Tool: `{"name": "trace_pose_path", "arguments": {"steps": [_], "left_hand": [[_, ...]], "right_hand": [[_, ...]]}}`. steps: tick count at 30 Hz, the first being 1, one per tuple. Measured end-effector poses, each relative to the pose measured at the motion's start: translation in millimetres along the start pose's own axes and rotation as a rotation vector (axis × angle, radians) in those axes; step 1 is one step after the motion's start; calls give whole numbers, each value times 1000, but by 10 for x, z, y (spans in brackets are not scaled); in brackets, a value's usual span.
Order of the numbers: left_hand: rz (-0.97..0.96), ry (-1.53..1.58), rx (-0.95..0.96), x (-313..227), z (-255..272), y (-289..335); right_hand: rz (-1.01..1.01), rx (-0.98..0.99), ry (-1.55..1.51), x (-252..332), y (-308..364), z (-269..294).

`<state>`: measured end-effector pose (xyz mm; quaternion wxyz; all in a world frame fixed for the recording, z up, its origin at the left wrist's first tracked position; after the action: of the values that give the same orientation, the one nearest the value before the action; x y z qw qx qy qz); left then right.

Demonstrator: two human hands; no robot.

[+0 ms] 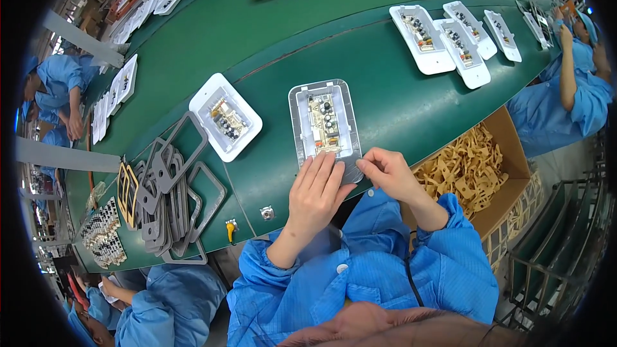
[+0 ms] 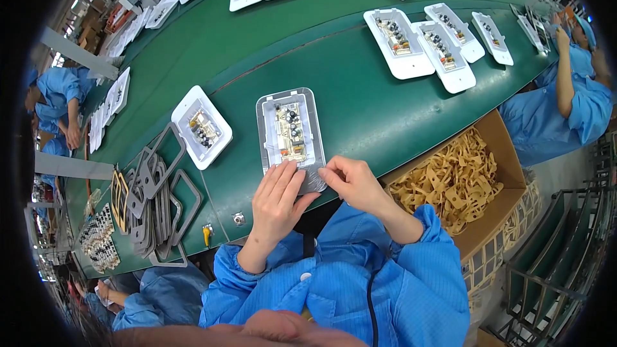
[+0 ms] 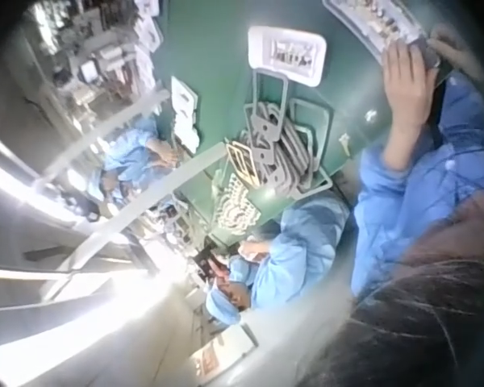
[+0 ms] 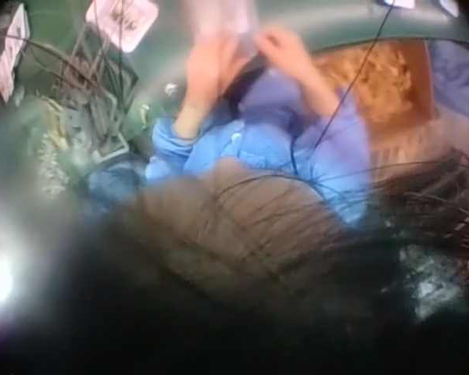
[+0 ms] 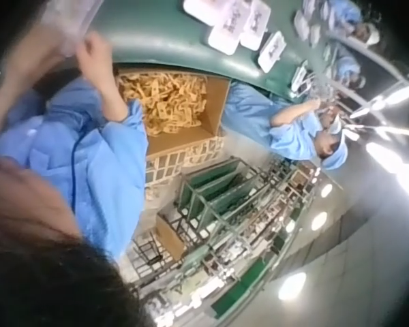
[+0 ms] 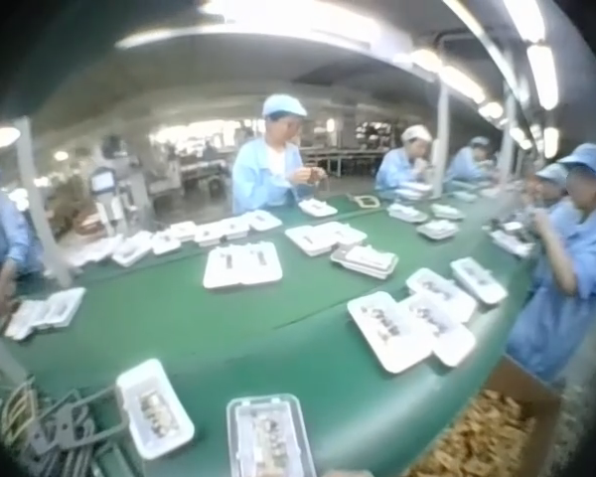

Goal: The person assembles electronic circuit boards into plastic frames by hand.

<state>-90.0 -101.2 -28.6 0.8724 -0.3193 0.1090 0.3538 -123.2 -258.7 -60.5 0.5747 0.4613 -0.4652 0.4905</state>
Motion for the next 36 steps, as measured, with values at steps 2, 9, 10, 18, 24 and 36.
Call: {"name": "trace_pose_path", "arguments": {"steps": [2,9,10,18,24,36], "left_hand": [[-7,3,-6,-10,-6,-19],[-7,-16,-21,1,-23,8],[-7,-23,-23,-5,-13,6],[10,-13,-15,6,-8,19],[0,9,-19,-24,-60,25],[-219,334,254,-90,235,281]], "right_hand": [[5,-2,-11,-3,-1,17],[-19,21,-68,-24,-26,7],[-14,25,-71,-20,-28,3],[-48,35,-25,-34,-29,-20],[41,-87,238,24,23,50],[-30,15,49,268,-1205,285]]}}
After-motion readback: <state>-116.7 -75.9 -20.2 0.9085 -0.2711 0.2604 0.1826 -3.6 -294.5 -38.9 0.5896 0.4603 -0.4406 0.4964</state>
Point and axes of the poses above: each hand's wrist, its own y-axis away from the middle knuckle, its own z-axis out of the back of the hand, x = y × z, the point moved 3 cm from there along -y, towards the middle knuckle, and after that the axes turned 7 degrees about z, right-handed, at the moved point
